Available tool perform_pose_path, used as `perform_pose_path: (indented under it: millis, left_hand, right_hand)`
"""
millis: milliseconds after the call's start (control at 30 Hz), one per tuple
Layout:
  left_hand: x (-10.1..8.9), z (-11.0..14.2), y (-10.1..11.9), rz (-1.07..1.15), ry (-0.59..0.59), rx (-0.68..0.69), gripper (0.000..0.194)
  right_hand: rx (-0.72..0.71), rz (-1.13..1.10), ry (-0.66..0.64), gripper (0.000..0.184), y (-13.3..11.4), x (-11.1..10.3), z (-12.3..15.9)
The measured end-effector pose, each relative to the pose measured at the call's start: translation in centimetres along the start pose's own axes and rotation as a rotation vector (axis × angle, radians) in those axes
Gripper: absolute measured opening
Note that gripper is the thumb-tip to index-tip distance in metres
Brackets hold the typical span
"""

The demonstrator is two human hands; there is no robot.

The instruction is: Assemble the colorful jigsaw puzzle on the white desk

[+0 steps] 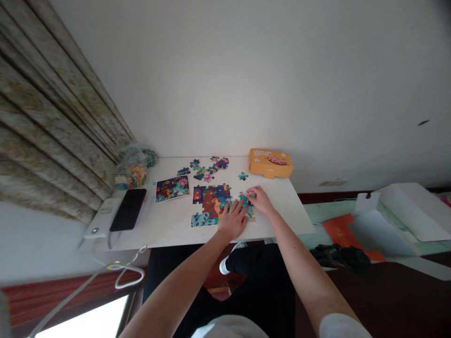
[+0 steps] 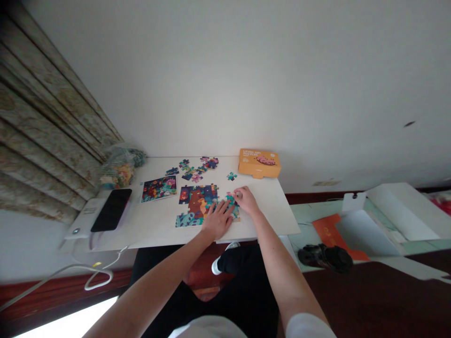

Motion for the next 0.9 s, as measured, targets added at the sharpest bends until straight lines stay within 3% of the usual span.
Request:
perform_pose_path:
  millis: [300,533,667,833,900]
  left_hand:
    - [-0.2,-0.1,0.0,0.028,0.006,-0.006,0.048]
    - [-0.6,-0.1,-0.6,0.165,0.076,-0.035,0.035]
    - [-2.8,-2.2,-4.7,0.218,0.127,-0.187,0.029]
    - [-7.2,-6.1,-13.1,-0.003,0.113,-0.523,0.032]
    - [-8.1,-7.2,-15.8,-0.059,0.063,-0.596,0.033]
  right_hand:
    - [-0.123,0.108,0.12,0.02,-2.1,0.2,2.2]
    - [-0.209,0.254,0.114,0.032,-3.5,0.9,5.5]
    - [-0.182,0.287,0.128,0.028,-3.7,0.9,5.7]
    - [-0.136,0.304,0.14,0.027,-4.2,0.7,5.4]
    - [-0.123,0.301,0.134,0.028,-4.3,0.7,5.4]
Point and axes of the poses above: each hand's wrist, its own z-axis away from the middle knuckle, its own x-axis out of the palm, y = z × x, the point moved 4 cm from there along -z, towards the middle knuckle, and after that the axes turned 1 degree about z, right-handed, at the moved point
